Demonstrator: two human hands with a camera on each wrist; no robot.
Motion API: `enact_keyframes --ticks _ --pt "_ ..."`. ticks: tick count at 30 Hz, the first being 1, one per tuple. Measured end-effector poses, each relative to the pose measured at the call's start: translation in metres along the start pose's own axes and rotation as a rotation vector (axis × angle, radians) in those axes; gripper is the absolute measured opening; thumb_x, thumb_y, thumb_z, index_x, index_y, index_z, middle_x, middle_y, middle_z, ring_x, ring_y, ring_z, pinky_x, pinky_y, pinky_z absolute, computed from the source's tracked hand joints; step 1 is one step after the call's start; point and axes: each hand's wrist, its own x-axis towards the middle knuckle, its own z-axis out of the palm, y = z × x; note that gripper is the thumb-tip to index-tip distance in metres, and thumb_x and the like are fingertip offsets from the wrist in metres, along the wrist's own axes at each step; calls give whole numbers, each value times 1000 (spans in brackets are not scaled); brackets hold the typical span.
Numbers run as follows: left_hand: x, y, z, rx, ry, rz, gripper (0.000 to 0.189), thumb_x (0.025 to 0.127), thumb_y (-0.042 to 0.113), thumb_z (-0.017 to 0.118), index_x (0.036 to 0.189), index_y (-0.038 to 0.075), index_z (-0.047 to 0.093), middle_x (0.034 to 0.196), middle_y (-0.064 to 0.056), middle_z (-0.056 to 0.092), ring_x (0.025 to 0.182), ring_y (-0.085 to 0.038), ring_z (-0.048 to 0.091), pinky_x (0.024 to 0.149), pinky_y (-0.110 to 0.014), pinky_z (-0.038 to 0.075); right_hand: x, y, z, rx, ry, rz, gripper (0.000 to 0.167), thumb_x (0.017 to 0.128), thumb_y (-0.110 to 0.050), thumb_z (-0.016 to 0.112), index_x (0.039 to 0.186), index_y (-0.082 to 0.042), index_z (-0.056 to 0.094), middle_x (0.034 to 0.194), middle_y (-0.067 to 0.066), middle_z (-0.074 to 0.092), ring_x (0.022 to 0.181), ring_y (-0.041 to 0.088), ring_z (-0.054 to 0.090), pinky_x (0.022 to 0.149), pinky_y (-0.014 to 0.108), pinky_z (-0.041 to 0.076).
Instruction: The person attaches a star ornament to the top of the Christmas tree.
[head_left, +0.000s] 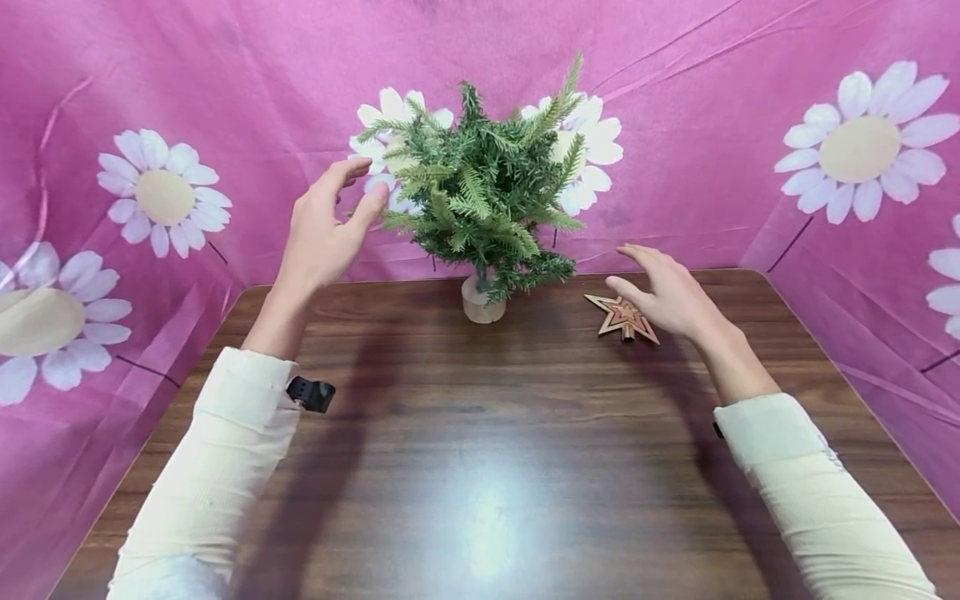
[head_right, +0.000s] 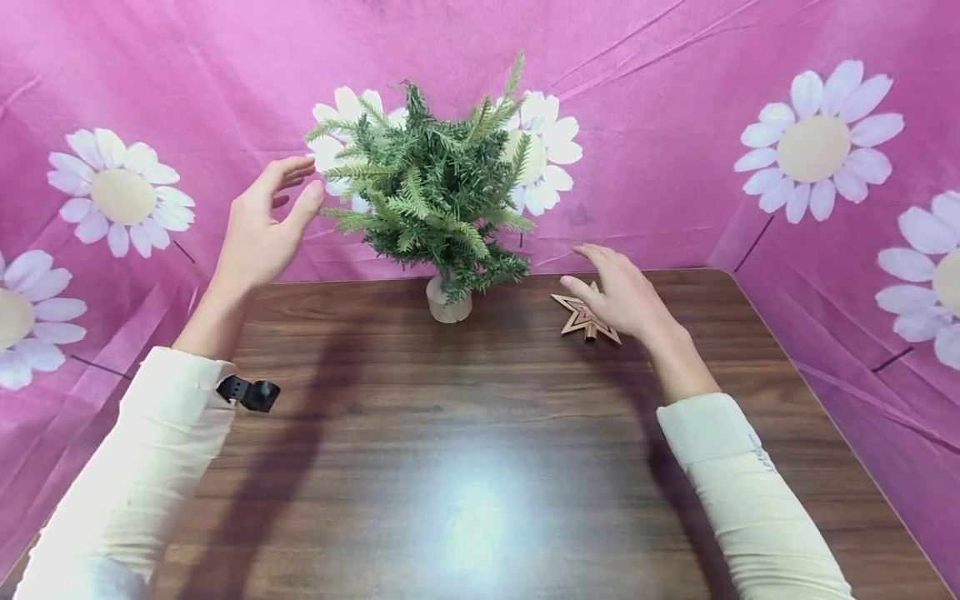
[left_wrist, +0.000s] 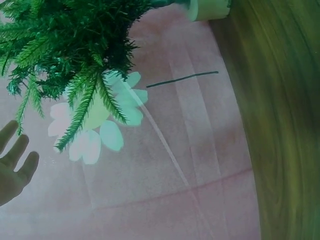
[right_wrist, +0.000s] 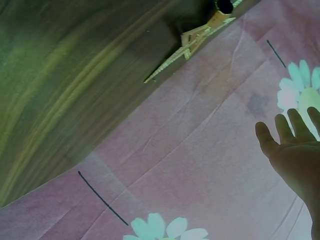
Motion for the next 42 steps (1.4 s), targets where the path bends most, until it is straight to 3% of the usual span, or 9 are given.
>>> enact_keyframes --ticks 6,13,19,27,33,42 --pt "9 7 -2 -108 -34 -28 56 100 53 53 144 17 57 146 -2 57 135 -16 50 114 -31 36 -1 8 4 8 -3 25 66 103 -37 60 150 5 41 152 29 42 141 49 34 115 63 25" --pt "23 25 -6 -321 -42 -9 42 106 33 51 136 6 62 141 -10 60 128 -19 54 112 -31 38 -1 16 9 15 -8 35 66 103 -38 59 150 5 41 151 28 42 140 49 35 115 63 26" --pt "34 35 -6 -292 -85 7 42 106 34 53 133 5 64 137 -11 61 125 -19 54 111 -33 40 -2 20 12 19 -12 38 65 103 -37 59 150 5 42 151 28 44 141 48 36 115 62 26" --pt "41 32 -7 -317 -164 25 44 103 30 58 138 4 60 141 -11 59 132 -19 51 114 -32 36 -2 24 13 13 -24 44 66 101 -35 63 148 6 43 150 29 44 141 47 35 115 62 27" --pt "42 30 -5 -331 -212 14 47 101 28 59 141 5 57 144 -11 57 133 -18 50 113 -32 36 -2 27 17 -13 -34 45 64 102 -35 62 147 7 44 148 30 46 139 49 38 114 64 26" --pt "55 42 2 -294 -297 -8 51 101 33 59 147 10 53 150 -7 52 136 -17 46 117 -32 31 -3 32 20 -32 -36 43 64 100 -32 63 145 9 45 144 34 48 136 51 40 113 65 27"
